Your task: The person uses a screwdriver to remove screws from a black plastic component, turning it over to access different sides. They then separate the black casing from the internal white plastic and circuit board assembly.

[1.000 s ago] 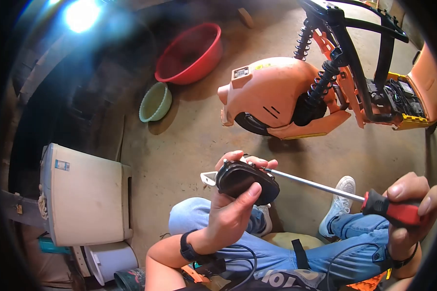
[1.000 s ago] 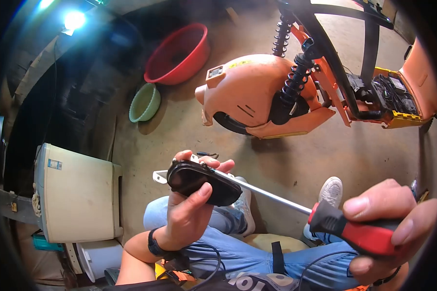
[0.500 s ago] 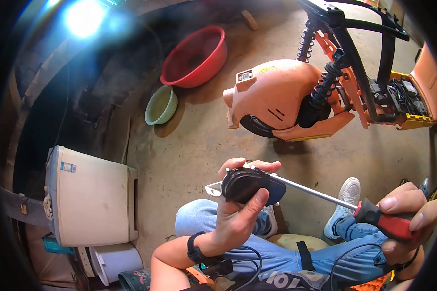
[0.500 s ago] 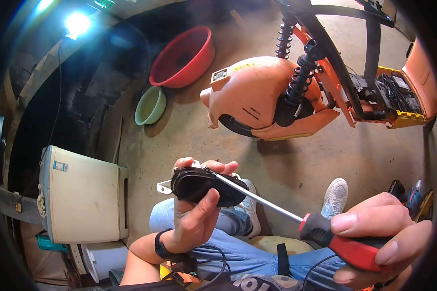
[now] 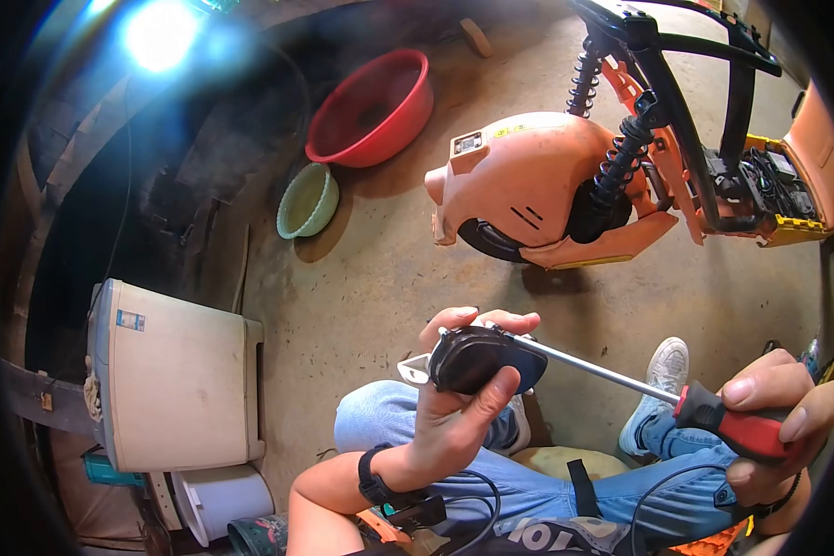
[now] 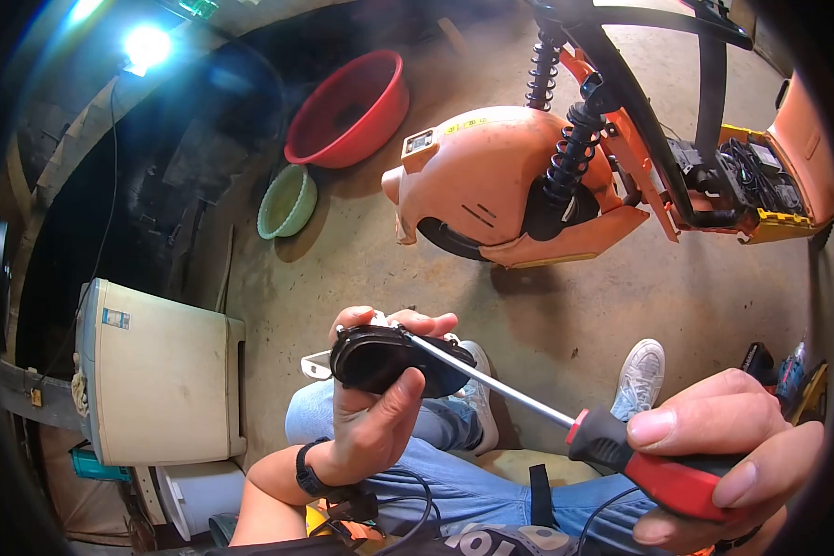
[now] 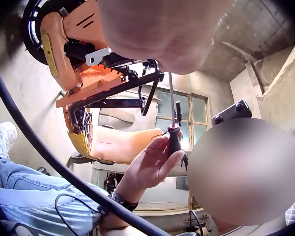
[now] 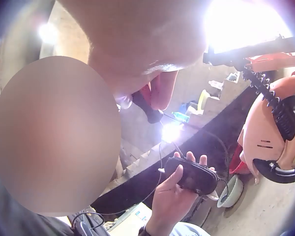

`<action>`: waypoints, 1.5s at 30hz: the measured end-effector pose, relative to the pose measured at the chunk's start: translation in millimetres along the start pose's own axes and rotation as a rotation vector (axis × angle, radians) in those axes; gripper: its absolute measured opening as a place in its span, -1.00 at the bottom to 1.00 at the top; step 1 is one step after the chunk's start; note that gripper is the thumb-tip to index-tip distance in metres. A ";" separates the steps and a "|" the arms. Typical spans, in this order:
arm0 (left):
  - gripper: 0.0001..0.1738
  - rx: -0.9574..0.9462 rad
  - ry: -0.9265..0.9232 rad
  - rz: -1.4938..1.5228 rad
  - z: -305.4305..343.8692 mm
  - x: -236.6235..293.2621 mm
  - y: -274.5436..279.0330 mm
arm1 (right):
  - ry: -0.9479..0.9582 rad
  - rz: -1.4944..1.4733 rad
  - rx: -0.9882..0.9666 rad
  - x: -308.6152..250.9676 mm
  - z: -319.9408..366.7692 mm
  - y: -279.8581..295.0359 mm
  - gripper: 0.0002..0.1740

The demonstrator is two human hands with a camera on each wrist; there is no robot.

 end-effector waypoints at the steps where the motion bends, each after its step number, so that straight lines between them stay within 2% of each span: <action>1: -0.32 0.000 0.000 0.000 -0.1 -0.6 0.8 | -0.004 0.000 -0.002 0.2 -0.4 -0.1 -0.36; 5: -0.33 -0.016 -0.022 0.001 1.1 1.2 0.2 | 0.012 0.015 -0.010 -1.6 -3.8 -2.5 -0.36; 10: -0.34 -0.030 -0.099 -0.001 0.8 7.1 1.2 | -0.064 -0.170 0.156 12.0 5.1 -2.8 -0.31; 11: -0.33 -0.019 -0.157 -0.057 2.7 9.9 1.7 | -0.123 -0.271 0.243 19.0 11.8 -6.1 -0.28; 14: -0.34 -0.002 -0.278 -0.166 6.5 14.8 4.9 | -0.338 -0.234 0.356 23.6 8.2 -11.1 -0.32; 16: -0.40 0.033 -0.467 -0.393 10.8 25.5 0.8 | -0.362 -0.351 0.379 25.7 1.0 -16.9 -0.34; 18: -0.53 0.137 -0.539 -0.526 13.9 34.4 -5.6 | -0.388 -0.469 0.396 25.2 -7.1 -22.7 -0.37; 20: -0.35 0.137 -0.650 -0.633 18.7 35.3 -3.8 | -0.608 -0.536 0.458 30.1 -6.9 -26.9 -0.37; 22: -0.40 0.196 -0.733 -0.610 23.0 34.6 -4.3 | -0.575 -0.556 0.418 33.4 -7.0 -26.5 -0.36; 24: -0.42 0.217 -0.781 -0.655 26.5 36.7 -7.2 | -0.569 -0.701 0.432 35.5 -6.7 -29.5 -0.35; 26: -0.46 0.230 -0.798 -0.712 31.3 38.4 -10.9 | -0.563 -0.702 0.416 35.1 -9.6 -30.0 -0.39; 27: -0.44 0.220 -0.840 -0.670 32.2 35.6 -10.1 | -0.598 -0.673 0.439 36.9 -8.7 -28.8 -0.34; 29: -0.42 0.180 -0.847 -0.688 33.1 37.5 -10.2 | -0.631 -0.636 0.454 40.8 -8.1 -28.5 -0.28; 32: -0.37 0.130 -0.823 -0.726 36.4 38.2 -12.1 | -0.568 -0.590 0.510 49.7 -3.5 -25.7 -0.36; 35: -0.39 0.105 -0.798 -0.756 36.9 35.8 -12.9 | -0.472 -0.579 0.415 52.8 -0.3 -27.2 -0.52; 36: -0.39 0.109 -0.792 -0.754 36.4 36.6 -12.8 | -0.473 -0.575 0.411 52.5 -0.4 -24.2 -0.52; 39: -0.36 0.126 -0.778 -0.753 36.6 37.8 -13.1 | -0.578 -0.723 0.208 53.6 3.4 -25.4 -0.45; 40: -0.32 0.137 -0.771 -0.756 36.6 38.4 -12.9 | -0.578 -0.722 0.207 53.9 2.5 -28.9 -0.45; 44: -0.27 0.142 -0.740 -0.757 36.2 40.1 -13.7 | -0.536 -0.577 0.418 51.1 -10.4 -36.8 -0.33; 45: -0.33 0.136 -0.771 -0.746 36.6 38.0 -13.2 | -0.514 -0.560 0.486 50.0 -12.6 -34.9 -0.28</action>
Point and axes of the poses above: each hand's wrist, its own z-axis away from the middle knuckle, its own y-axis out of the back of the hand, x = y × z, the point moved 6 cm from there along -z, towards the middle knuckle, and after that the axes turned 8 degrees about y, right-handed, at the moved point
